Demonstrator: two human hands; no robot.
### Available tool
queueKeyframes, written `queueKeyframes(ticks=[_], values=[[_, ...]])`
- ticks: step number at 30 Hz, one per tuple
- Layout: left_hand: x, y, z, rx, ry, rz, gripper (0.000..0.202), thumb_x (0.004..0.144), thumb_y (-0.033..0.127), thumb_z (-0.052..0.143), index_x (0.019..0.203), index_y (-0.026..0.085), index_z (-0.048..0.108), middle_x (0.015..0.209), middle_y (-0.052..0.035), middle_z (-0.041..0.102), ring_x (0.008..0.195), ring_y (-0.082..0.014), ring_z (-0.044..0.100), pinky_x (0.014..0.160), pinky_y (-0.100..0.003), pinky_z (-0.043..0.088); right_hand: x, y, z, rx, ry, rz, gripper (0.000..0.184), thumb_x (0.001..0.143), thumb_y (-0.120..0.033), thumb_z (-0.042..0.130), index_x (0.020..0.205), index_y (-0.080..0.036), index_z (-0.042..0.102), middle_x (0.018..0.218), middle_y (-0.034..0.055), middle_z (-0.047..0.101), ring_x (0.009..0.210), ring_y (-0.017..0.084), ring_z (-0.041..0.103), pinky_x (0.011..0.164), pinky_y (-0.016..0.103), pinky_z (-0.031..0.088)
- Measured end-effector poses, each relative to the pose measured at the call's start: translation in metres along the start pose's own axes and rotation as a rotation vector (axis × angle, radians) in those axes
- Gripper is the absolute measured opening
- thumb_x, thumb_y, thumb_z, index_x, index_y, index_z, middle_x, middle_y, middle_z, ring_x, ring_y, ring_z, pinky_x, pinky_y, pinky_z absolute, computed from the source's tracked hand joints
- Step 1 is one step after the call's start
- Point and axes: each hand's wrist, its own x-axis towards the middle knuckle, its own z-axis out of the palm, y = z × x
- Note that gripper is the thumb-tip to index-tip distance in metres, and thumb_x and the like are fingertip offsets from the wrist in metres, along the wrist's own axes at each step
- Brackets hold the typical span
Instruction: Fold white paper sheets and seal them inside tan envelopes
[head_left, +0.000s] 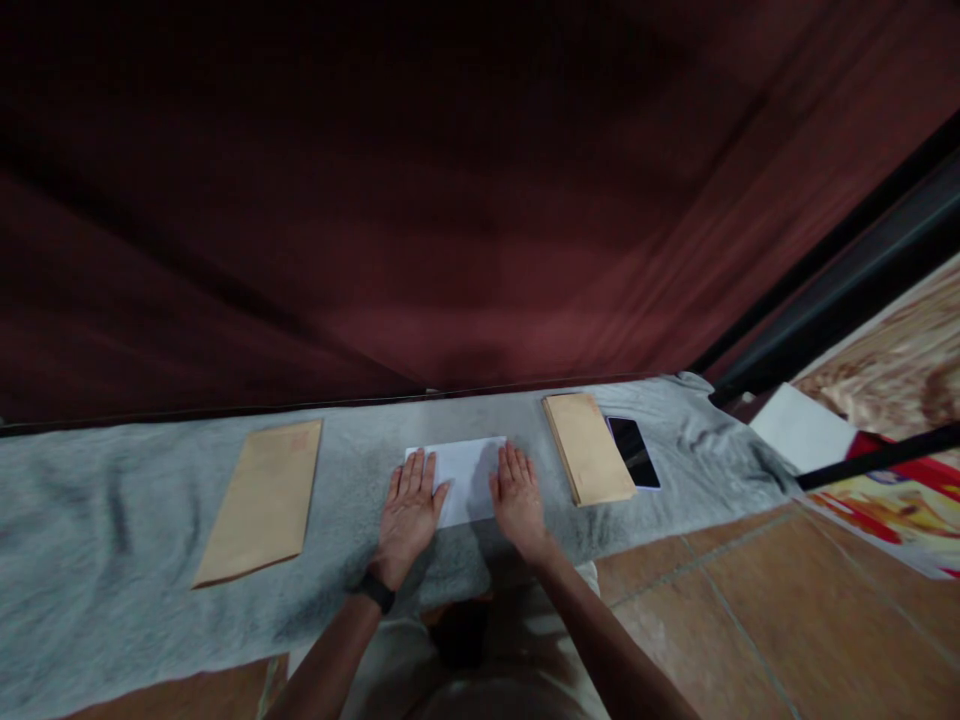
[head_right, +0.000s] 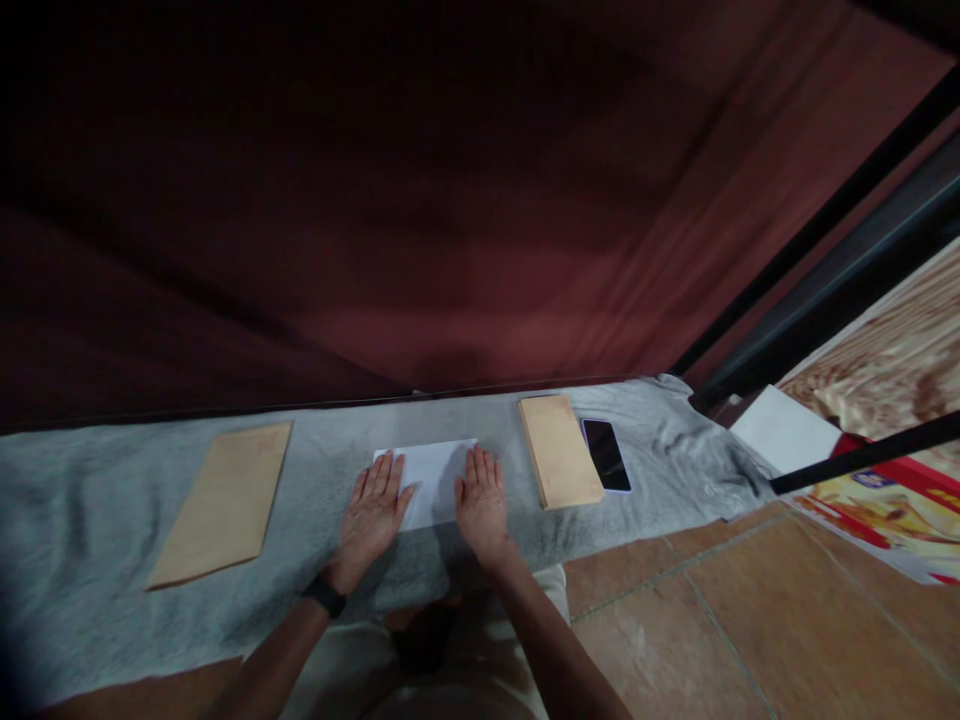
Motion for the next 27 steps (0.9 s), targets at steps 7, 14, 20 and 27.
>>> queueKeyframes(ticks=[7,14,20,27], values=[[0.002,-0.005,0.005,0.034,-0.011,-0.004,0.062,0.103,0.042,0.027,0.156,0.011,0.038,0.164,-0.0156,0.035,0.155,-0.0278,0.026,0.125,-0.05,0.024,0.025,-0.045,0.028,0.075,-0.118,-0.098,0.049,0.106,-0.031,0.042,0.151,-0.013,0.048,0.157,0.0114,0.048,0.147,0.024,0.041,0.122,0.044,0.031],[0.0,-0.005,0.005,0.062,0.015,0.028,0.064,0.104,0.043,0.024,0.157,0.009,0.036,0.163,-0.0176,0.036,0.154,-0.0292,0.029,0.124,-0.05,0.026,0.025,-0.034,0.03,0.03,-0.102,-0.081,0.051,0.107,-0.035,0.045,0.152,-0.01,0.046,0.155,0.0146,0.048,0.147,0.026,0.042,0.122,0.046,0.029],[-0.003,-0.008,0.006,0.064,0.049,-0.004,0.067,0.104,0.047,0.023,0.156,0.008,0.036,0.163,-0.0191,0.036,0.153,-0.0309,0.03,0.123,-0.051,0.028,0.02,-0.012,0.023,0.003,-0.054,-0.039,0.054,0.108,-0.037,0.04,0.154,-0.009,0.043,0.157,0.0161,0.045,0.147,0.03,0.041,0.12,0.049,0.031],[-0.016,-0.026,0.006,0.062,0.11,-0.069,0.064,0.104,0.042,0.024,0.156,0.006,0.036,0.158,-0.0185,0.044,0.151,-0.0309,0.035,0.122,-0.051,0.031,0.009,0.016,0.014,-0.039,-0.036,-0.032,0.057,0.108,-0.038,0.037,0.155,-0.007,0.04,0.158,0.017,0.044,0.147,0.031,0.041,0.12,0.051,0.03]])
